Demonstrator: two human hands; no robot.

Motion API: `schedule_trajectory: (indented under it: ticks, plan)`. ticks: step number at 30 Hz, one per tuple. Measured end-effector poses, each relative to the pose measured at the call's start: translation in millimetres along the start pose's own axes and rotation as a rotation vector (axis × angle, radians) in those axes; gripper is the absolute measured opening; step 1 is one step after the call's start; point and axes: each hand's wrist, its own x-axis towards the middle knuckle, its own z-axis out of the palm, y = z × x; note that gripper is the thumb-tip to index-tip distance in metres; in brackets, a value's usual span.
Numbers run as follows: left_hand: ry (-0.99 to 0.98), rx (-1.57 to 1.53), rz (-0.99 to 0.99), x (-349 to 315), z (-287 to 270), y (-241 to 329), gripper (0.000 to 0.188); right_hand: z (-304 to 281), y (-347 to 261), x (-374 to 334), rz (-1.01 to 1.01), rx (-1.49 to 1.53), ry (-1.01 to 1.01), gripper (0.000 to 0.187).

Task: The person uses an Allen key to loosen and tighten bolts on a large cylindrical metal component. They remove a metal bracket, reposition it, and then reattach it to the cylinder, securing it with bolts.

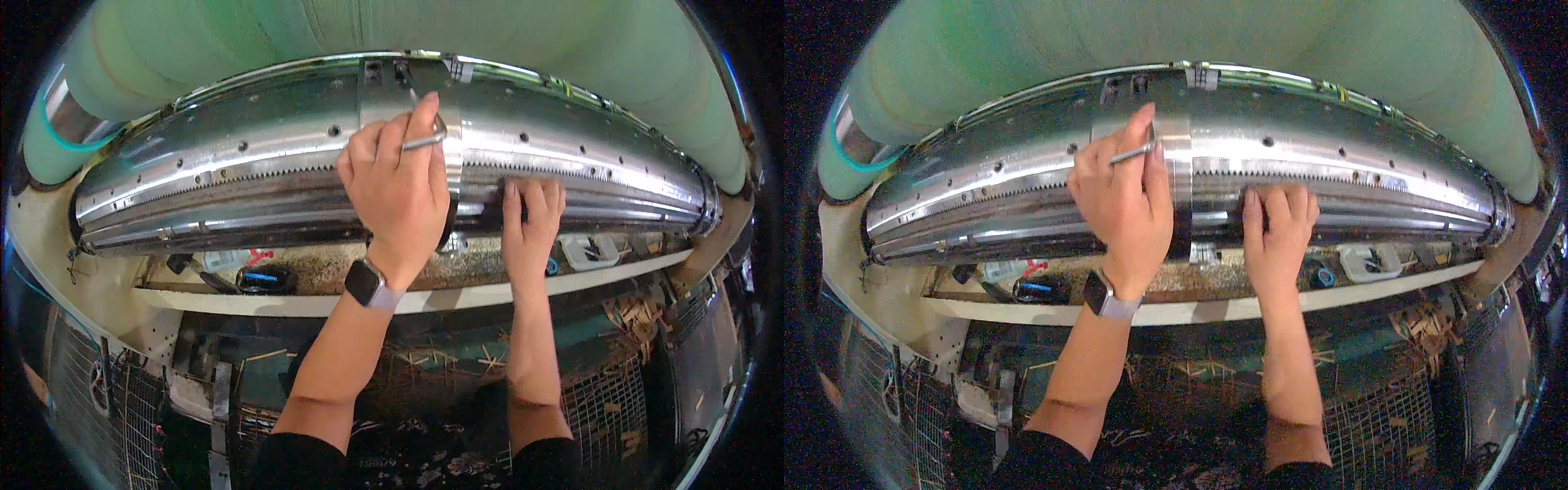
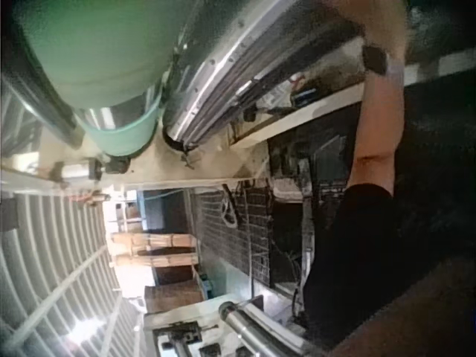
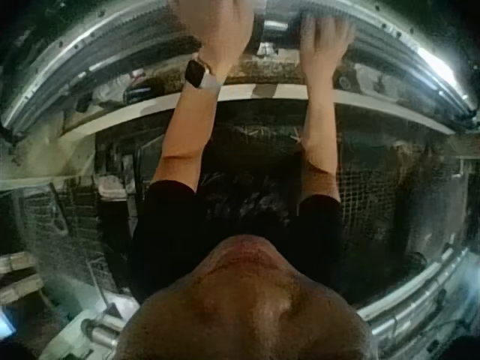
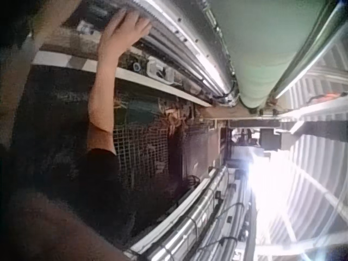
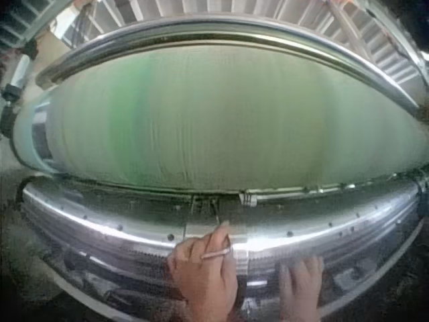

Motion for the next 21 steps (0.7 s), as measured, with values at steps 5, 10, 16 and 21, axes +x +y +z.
schedule_trajectory:
  ticks: [5, 10, 16, 21]
  plan:
    - [0.005, 0.016, 0.010, -6, 0, -10, 0.046, -5, -64, 23, -0.039, 0.232, -0.018, 0.023]
    - [-0.094, -0.028, -0.046, 1, 0, 1, 0.038, 18, -102, 53, 0.033, 0.161, -0.128, 0.038]
    - [-0.068, -0.106, 0.027, -3, 1, -11, 0.038, 18, -100, 47, 0.219, 0.490, -0.230, 0.030]
    - [-0.055, -0.137, 0.014, 2, -4, -8, 0.041, 4, -99, 58, 0.323, 0.627, -0.378, 0.027]
